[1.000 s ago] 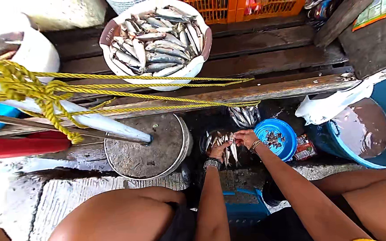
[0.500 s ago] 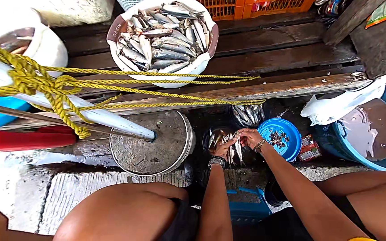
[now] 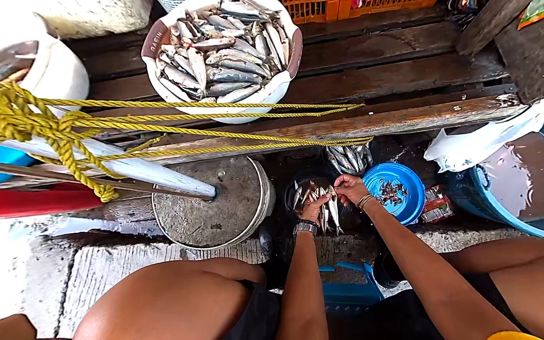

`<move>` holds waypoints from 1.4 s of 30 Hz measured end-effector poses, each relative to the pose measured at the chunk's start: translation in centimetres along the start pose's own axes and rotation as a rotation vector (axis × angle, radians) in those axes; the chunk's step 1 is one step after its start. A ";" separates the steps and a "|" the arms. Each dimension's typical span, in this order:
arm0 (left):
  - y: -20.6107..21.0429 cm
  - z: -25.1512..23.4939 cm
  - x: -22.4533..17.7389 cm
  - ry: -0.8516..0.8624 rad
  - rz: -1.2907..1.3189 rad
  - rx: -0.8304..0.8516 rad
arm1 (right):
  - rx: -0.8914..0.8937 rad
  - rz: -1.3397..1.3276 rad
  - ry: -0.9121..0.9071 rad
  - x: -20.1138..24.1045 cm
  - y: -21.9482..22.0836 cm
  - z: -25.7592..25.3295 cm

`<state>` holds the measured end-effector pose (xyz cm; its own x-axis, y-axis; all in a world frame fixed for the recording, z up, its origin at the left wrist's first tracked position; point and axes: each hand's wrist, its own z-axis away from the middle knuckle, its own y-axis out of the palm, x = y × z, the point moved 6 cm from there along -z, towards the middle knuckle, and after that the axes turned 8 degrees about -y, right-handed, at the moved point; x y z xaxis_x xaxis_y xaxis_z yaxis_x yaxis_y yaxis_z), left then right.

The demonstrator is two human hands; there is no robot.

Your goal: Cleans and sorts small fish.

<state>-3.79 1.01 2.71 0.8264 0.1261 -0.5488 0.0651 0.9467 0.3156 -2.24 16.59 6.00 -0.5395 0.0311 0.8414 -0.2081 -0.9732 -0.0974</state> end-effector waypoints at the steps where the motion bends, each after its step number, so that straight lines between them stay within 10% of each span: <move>1: 0.0 -0.2 0.1 -0.003 -0.034 -0.011 | 0.001 0.052 0.008 0.0 0.0 -0.1; 20: 1.7 0.1 -1.5 0.113 -0.557 0.100 | 0.055 -0.095 0.194 -2.9 -0.7 -0.9; 42: -0.5 -0.7 -0.2 0.135 -0.497 -0.120 | 0.180 0.021 0.036 -1.6 1.6 0.9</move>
<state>-4.42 0.74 2.14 0.6320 -0.3172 -0.7071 0.3600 0.9281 -0.0946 -1.01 14.82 4.99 -0.5719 0.0150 0.8202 -0.0490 -0.9987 -0.0159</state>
